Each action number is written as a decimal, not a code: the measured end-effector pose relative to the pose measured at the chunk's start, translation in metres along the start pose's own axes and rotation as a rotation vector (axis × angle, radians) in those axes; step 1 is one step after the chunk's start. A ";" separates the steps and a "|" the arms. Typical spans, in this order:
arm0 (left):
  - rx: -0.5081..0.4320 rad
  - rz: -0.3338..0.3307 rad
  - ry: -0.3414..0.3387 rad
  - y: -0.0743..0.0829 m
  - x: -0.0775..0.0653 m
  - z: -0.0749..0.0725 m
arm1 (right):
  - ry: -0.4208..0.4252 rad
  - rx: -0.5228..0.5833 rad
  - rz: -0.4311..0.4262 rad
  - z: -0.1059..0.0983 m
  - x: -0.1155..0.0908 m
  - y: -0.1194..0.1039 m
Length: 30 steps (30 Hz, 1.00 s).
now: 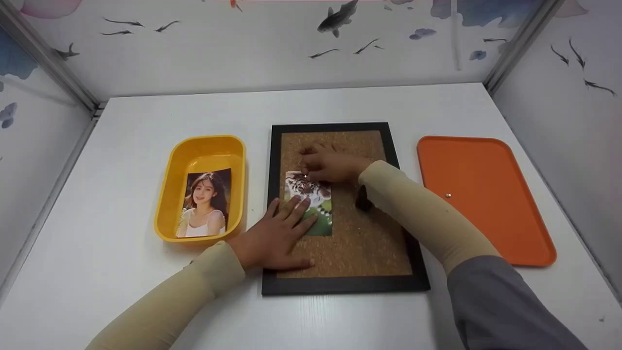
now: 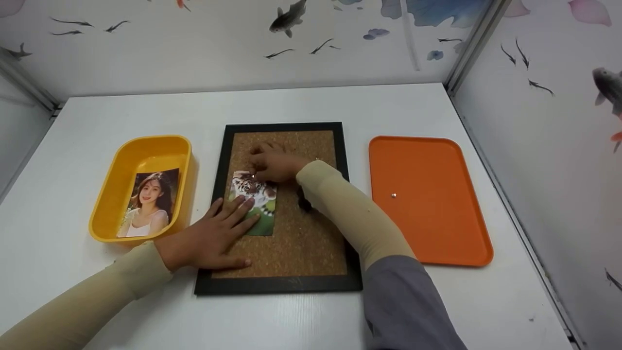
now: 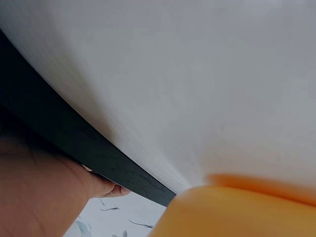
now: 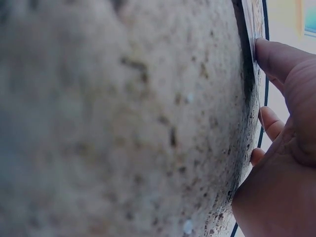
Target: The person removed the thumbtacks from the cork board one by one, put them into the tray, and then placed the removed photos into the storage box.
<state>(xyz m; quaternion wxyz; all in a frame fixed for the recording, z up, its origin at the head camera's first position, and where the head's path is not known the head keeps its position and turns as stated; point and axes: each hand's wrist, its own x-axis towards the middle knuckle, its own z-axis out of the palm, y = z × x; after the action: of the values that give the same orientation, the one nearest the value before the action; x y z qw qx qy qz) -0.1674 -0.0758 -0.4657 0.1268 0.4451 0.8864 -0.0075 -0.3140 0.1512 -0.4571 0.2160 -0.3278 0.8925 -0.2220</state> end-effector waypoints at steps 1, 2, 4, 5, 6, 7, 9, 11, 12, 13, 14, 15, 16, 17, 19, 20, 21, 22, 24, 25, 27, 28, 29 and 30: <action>-0.001 -0.001 -0.001 0.000 0.000 0.000 | 0.000 0.003 -0.001 0.000 0.000 0.000; -0.003 -0.001 -0.001 0.000 0.000 0.000 | 0.001 0.008 -0.002 0.000 0.000 0.001; -0.008 -0.004 -0.004 0.000 0.000 0.000 | 0.001 0.020 -0.001 0.000 0.000 0.001; -0.010 -0.005 -0.005 0.000 0.000 0.000 | 0.001 0.024 -0.003 0.000 0.000 0.001; -0.012 -0.006 -0.006 0.000 0.000 0.000 | 0.001 0.028 -0.006 0.000 0.000 0.001; -0.014 -0.007 -0.006 0.000 0.001 0.000 | 0.000 0.031 -0.005 0.000 0.000 0.001; -0.014 -0.009 -0.008 0.000 0.001 0.000 | -0.001 0.033 -0.005 -0.001 0.000 0.001; -0.013 -0.010 -0.011 0.000 0.001 0.000 | -0.004 0.033 -0.003 -0.001 0.000 0.000; -0.013 -0.010 -0.011 0.000 0.001 0.000 | -0.006 0.033 0.001 -0.001 0.000 0.000; -0.012 -0.010 -0.011 0.000 0.001 0.001 | -0.006 0.032 0.004 -0.001 0.000 0.000; -0.012 -0.010 -0.011 0.000 0.001 0.001 | -0.006 0.032 0.005 -0.001 0.000 -0.001; -0.012 -0.010 -0.010 0.000 0.001 0.001 | -0.006 0.033 0.006 -0.001 0.000 -0.001; -0.011 -0.010 -0.008 0.000 0.001 0.001 | -0.008 0.032 0.006 0.000 -0.001 -0.001; -0.011 -0.011 -0.008 0.000 0.000 0.001 | -0.009 0.030 0.005 0.000 -0.001 -0.001; -0.011 -0.011 -0.006 0.000 0.000 0.001 | -0.010 0.024 0.000 0.000 0.000 -0.001; -0.011 -0.011 -0.006 0.000 0.000 0.001 | -0.010 0.024 -0.001 0.000 0.000 -0.001; -0.011 -0.012 -0.007 0.000 0.000 0.001 | -0.010 0.021 -0.004 0.000 0.000 -0.001; -0.010 -0.013 -0.008 0.000 0.000 0.001 | -0.010 0.022 -0.006 0.000 0.000 -0.001; -0.008 -0.014 -0.009 0.000 0.001 0.001 | -0.011 0.029 -0.007 -0.001 -0.001 0.000; -0.007 -0.017 -0.010 0.001 0.001 0.000 | -0.009 0.036 -0.006 -0.001 -0.001 0.000; -0.005 -0.021 -0.014 0.001 0.001 0.000 | -0.011 0.056 -0.004 0.000 -0.002 0.000; -0.006 -0.022 -0.016 0.001 0.001 0.000 | -0.010 0.063 -0.003 -0.001 -0.002 0.000; -0.006 -0.024 -0.018 0.001 0.001 0.000 | -0.012 0.070 0.000 0.000 -0.002 0.000; -0.006 -0.025 -0.020 0.001 0.002 0.000 | -0.011 0.074 0.001 0.000 -0.002 0.000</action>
<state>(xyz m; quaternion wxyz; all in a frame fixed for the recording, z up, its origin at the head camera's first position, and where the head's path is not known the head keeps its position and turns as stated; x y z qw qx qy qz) -0.1673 -0.0737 -0.4654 0.1370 0.4333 0.8907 -0.0108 -0.3125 0.1529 -0.4562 0.2332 -0.3203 0.8827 -0.2528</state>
